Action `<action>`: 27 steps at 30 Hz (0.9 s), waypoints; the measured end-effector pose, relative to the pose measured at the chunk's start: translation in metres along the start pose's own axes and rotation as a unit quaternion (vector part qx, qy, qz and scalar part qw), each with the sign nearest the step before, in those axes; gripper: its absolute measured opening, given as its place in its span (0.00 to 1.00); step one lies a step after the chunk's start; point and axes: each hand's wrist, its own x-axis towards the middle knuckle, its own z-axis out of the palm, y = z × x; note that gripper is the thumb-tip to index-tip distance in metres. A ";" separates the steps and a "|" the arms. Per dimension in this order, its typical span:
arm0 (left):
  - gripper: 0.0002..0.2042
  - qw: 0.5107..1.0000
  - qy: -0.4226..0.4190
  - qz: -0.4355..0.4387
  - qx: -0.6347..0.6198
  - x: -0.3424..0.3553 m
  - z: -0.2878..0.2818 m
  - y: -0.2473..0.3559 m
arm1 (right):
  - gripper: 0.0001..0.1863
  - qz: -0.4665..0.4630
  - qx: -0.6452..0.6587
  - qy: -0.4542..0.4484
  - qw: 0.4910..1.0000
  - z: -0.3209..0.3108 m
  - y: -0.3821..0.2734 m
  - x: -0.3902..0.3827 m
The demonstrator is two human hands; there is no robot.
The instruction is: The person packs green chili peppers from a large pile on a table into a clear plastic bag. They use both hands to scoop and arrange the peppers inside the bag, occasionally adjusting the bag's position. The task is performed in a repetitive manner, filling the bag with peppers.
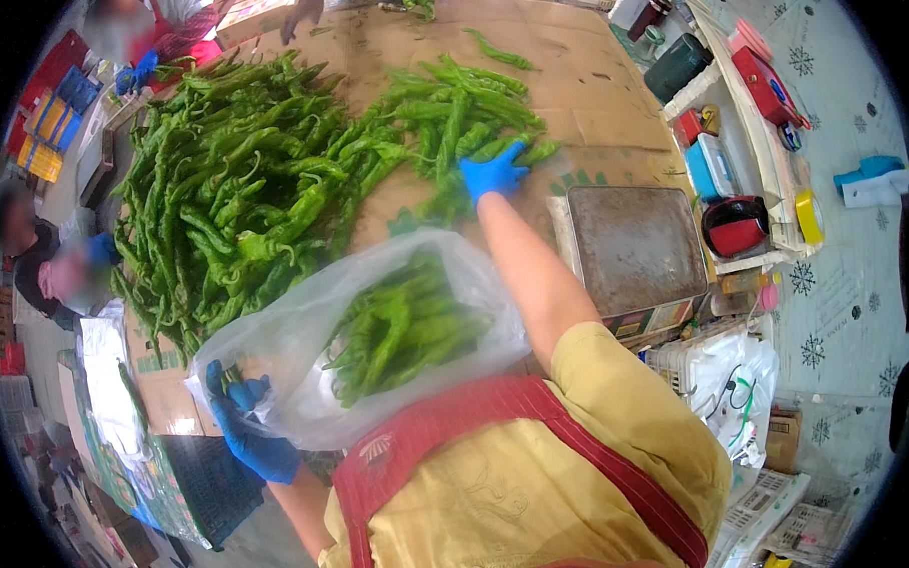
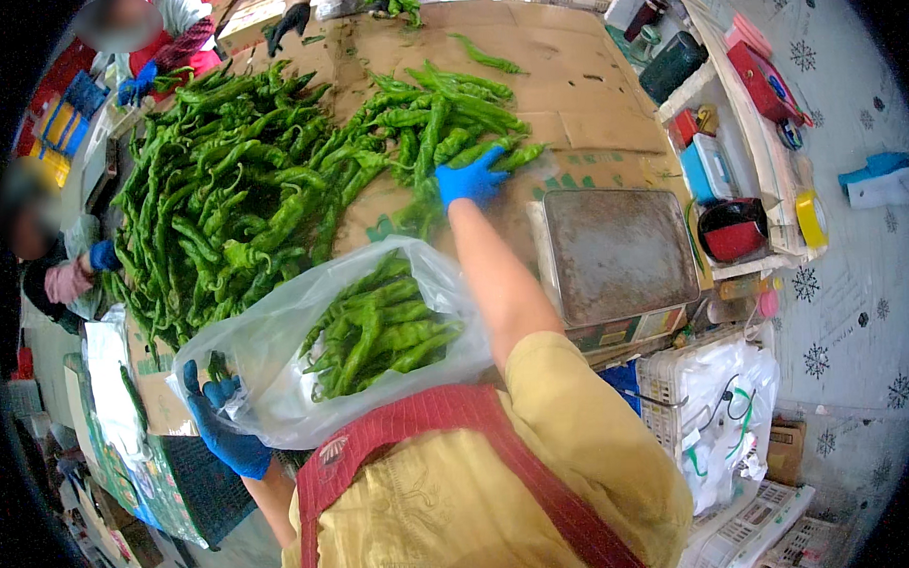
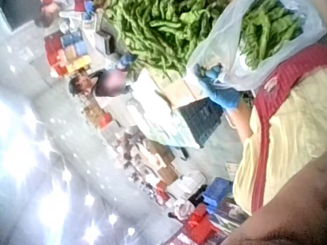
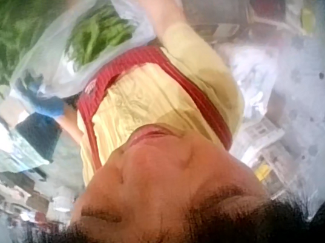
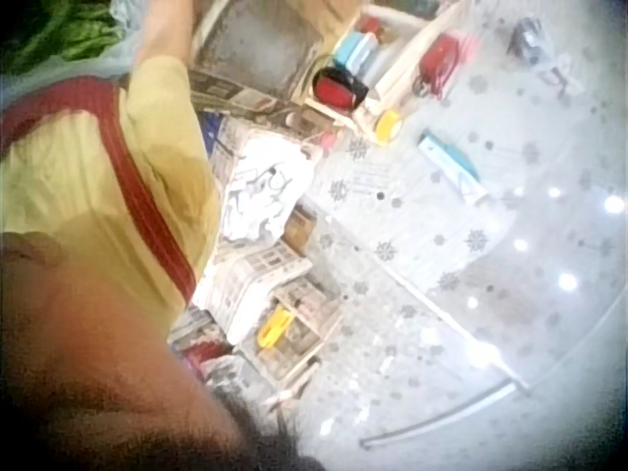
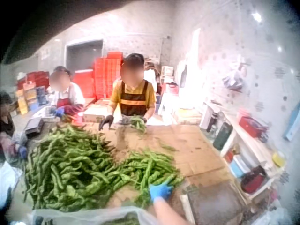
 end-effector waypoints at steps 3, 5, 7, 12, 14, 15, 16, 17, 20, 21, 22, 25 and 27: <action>0.22 1.000 -0.005 0.006 -0.021 -0.003 0.004 0.006 | 0.67 -0.006 0.026 -0.031 0.999 -0.003 0.012 0.019; 0.22 0.995 0.094 0.012 0.027 -0.015 0.029 0.017 | 0.67 -0.024 0.067 -0.049 0.996 -0.010 0.014 0.016; 0.21 0.992 0.120 0.020 0.033 -0.020 0.035 0.021 | 0.66 -0.092 0.076 -0.064 0.991 -0.004 0.042 0.032; 0.22 0.998 0.062 0.017 0.025 -0.024 0.023 0.013 | 0.64 -0.127 -0.022 -0.071 0.989 -0.027 0.040 0.004; 0.22 0.997 0.064 0.020 0.029 -0.019 0.030 0.011 | 0.63 -0.116 -0.037 -0.037 0.992 -0.011 0.042 0.012; 0.22 0.998 0.039 0.022 0.043 -0.018 0.030 0.010 | 0.63 -0.113 -0.026 -0.027 0.993 -0.002 0.048 0.020; 0.22 0.998 0.015 0.027 0.057 -0.017 0.029 0.011 | 0.62 -0.112 -0.014 -0.019 0.993 0.004 0.047 0.025; 0.22 0.997 -0.007 0.033 0.072 -0.018 0.026 0.014 | 0.60 -0.116 0.009 -0.032 0.993 -0.001 0.046 0.022; 0.22 0.992 0.035 0.037 0.116 -0.029 0.030 0.023 | 0.58 -0.273 0.248 0.020 0.929 0.008 0.076 0.048; 0.22 0.986 0.036 0.066 0.147 -0.027 0.020 0.021 | 0.54 -0.245 0.352 -0.069 0.901 -0.007 0.074 0.046; 0.22 0.988 0.059 0.063 0.127 -0.032 0.019 0.021 | 0.50 -0.202 0.445 -0.157 0.858 -0.040 0.053 0.018; 0.24 0.997 0.030 0.025 0.064 -0.031 0.010 0.020 | 0.41 -0.100 0.629 -0.434 0.637 -0.105 0.064 0.011; 0.25 0.996 -0.002 0.028 0.084 -0.026 0.009 0.020 | 0.42 -0.102 0.657 -0.524 0.533 -0.136 0.056 -0.002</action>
